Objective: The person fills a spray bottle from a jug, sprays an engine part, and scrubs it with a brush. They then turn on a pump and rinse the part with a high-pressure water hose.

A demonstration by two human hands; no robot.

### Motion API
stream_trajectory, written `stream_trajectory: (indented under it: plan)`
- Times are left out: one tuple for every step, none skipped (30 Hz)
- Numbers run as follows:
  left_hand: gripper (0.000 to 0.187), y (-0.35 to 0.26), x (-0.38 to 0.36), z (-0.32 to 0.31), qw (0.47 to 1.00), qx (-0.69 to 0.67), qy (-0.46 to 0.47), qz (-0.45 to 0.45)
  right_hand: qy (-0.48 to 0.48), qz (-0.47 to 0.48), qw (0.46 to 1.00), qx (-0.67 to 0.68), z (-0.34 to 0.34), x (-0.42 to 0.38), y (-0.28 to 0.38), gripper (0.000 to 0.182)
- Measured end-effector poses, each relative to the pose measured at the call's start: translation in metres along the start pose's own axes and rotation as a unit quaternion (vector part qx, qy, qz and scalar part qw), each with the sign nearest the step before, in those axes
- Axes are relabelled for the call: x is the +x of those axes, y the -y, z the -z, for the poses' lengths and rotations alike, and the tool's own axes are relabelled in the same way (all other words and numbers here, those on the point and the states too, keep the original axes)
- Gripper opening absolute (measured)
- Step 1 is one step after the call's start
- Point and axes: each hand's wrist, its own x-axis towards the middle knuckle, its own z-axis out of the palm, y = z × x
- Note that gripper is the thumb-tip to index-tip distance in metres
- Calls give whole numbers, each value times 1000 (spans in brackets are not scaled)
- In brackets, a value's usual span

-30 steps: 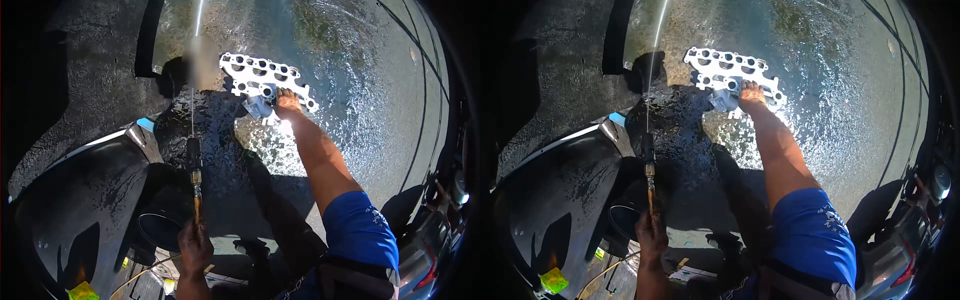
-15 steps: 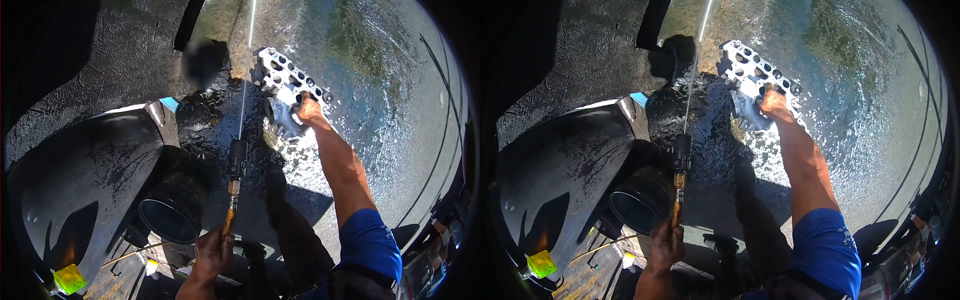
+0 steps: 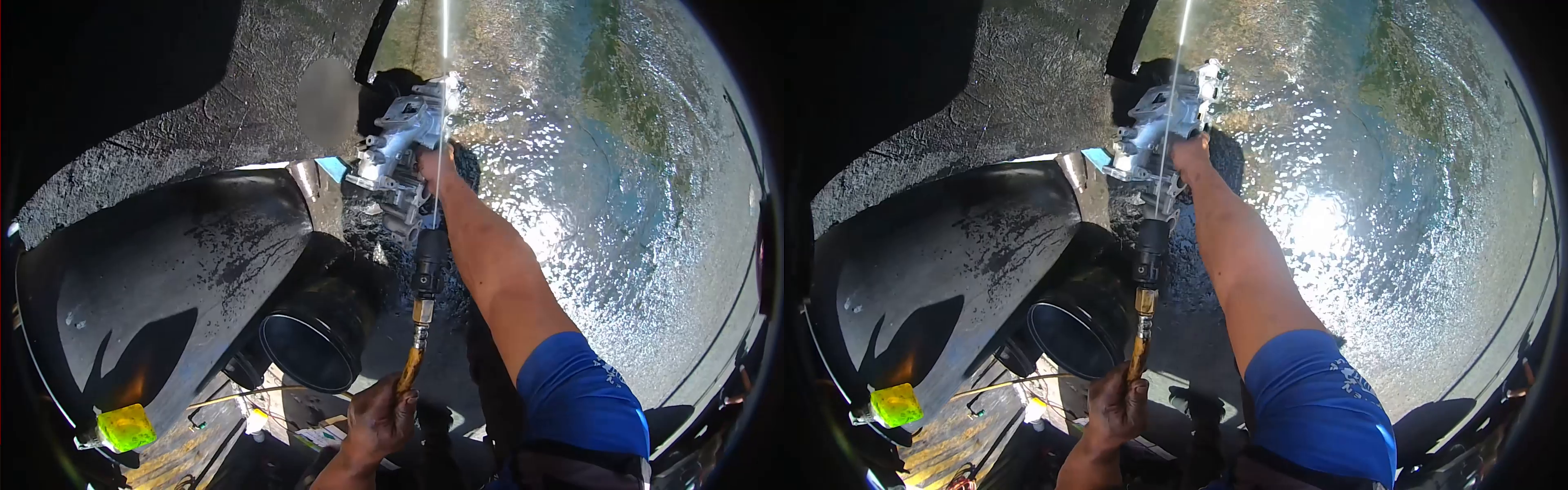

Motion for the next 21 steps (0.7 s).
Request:
stream_trajectory:
  plan:
    - [17, 1, 0, 1, 1000, -1, -11, 4, 8, 68, 986, -153, 2, -6, 1, 23]
    - [18, 5, 4, 3, 1000, 5, -15, 0, 0, 90, 983, -158, -4, -3, 1, 24]
    - [18, 8, 5, 3, 1000, 7, -12, 1, -15, 98, 988, -121, -8, -6, 1, 25]
    - [19, 10, 3, 1, 1000, 6, -2, 1, -45, 96, 993, -53, -27, 0, -12, 25]
    - [20, 13, 4, -1, 1000, -4, -5, 1, -81, 90, 991, 60, -51, 13, -26, 26]
    - [19, 15, 5, -2, 1000, -2, 0, -2, -111, 87, 973, 182, -77, 25, -40, 27]
    - [19, 17, 5, -1, 1000, 2, 6, -6, -117, -5, 955, 271, -54, 8, -20, 25]
    - [19, 17, 5, -2, 1000, 5, 12, -9, -62, -72, 925, 368, -28, -2, -6, 33]
    - [18, 17, 4, -3, 1000, 1, 5, -8, -20, -152, 873, 463, 0, -14, 10, 42]
    - [18, 14, 3, -4, 1000, -2, -2, -8, 7, -235, 811, 536, 31, -26, 27, 51]
    - [18, 12, 2, -5, 1000, -5, -11, -11, 31, -236, 793, 561, 43, -33, 29, 48]
    - [18, 13, 1, -7, 1000, 0, -13, -12, 16, -237, 792, 563, 59, -52, 37, 55]
    - [18, 17, 0, -10, 1000, 3, -13, -13, 0, -237, 791, 565, 77, -72, 47, 61]
    - [18, 19, -3, -12, 1000, 6, -14, -15, 12, -239, 826, 510, 60, -69, 35, 72]
    - [18, 17, -3, -14, 1000, 23, -11, -17, -10, -216, 837, 503, 50, -82, 30, 69]
    - [17, 19, -4, -16, 999, 34, -14, -31, -33, -191, 848, 494, 49, -105, 30, 67]
    - [17, 23, -6, -19, 998, 46, -18, -44, -48, -208, 803, 557, 57, -137, 38, 61]
    - [17, 21, -9, -20, 996, 58, -24, -58, -62, -221, 753, 617, 65, -172, 50, 56]
    - [18, 12, -12, -18, 998, 62, -10, -22, -58, -230, 697, 677, 74, -211, 60, 53]
    - [18, 9, -17, -18, 998, 66, -3, -9, -52, -234, 638, 732, 84, -251, 71, 50]
    - [19, 10, -22, -20, 998, 69, 3, 4, -56, -250, 618, 743, 101, -293, 91, 46]
